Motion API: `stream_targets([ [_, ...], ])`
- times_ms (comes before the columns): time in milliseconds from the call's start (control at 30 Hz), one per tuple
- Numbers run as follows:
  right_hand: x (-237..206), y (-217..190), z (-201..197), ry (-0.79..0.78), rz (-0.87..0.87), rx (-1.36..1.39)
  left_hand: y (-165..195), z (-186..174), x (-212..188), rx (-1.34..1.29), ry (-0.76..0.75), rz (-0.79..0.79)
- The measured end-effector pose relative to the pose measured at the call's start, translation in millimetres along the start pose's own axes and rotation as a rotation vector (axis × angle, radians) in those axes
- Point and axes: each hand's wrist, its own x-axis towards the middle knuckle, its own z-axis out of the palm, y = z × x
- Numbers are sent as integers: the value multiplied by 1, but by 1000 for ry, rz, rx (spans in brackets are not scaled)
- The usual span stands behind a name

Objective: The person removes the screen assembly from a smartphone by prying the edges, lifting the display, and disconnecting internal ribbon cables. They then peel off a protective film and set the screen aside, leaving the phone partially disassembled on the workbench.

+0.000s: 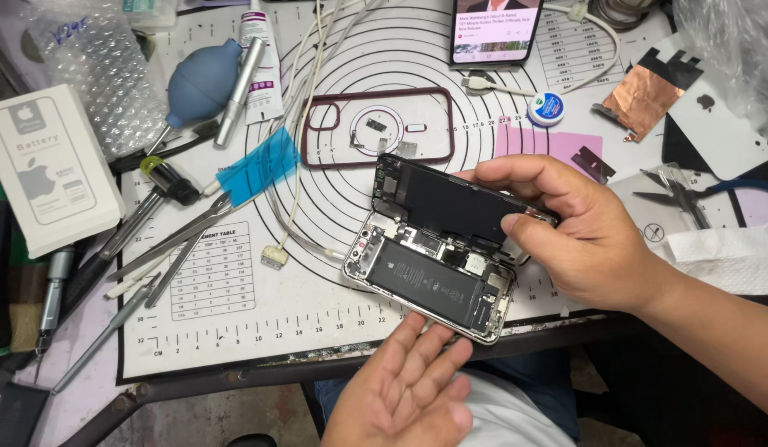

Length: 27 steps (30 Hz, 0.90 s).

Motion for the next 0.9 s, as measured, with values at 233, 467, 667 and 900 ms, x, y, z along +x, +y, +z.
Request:
stream_targets([
  [233,-3,-2,3,44,13,-44,54,2,-25,774,74,386],
  [467,-2,-10,10,34,-41,-80,183,24,35,1571,-131,1311],
  [667,-15,-1,3,91,-75,-63,193,29,62,1426,-259,923],
  [900,-76,-17,14,172,-106,-766,188,17,68,1364,-224,852],
])
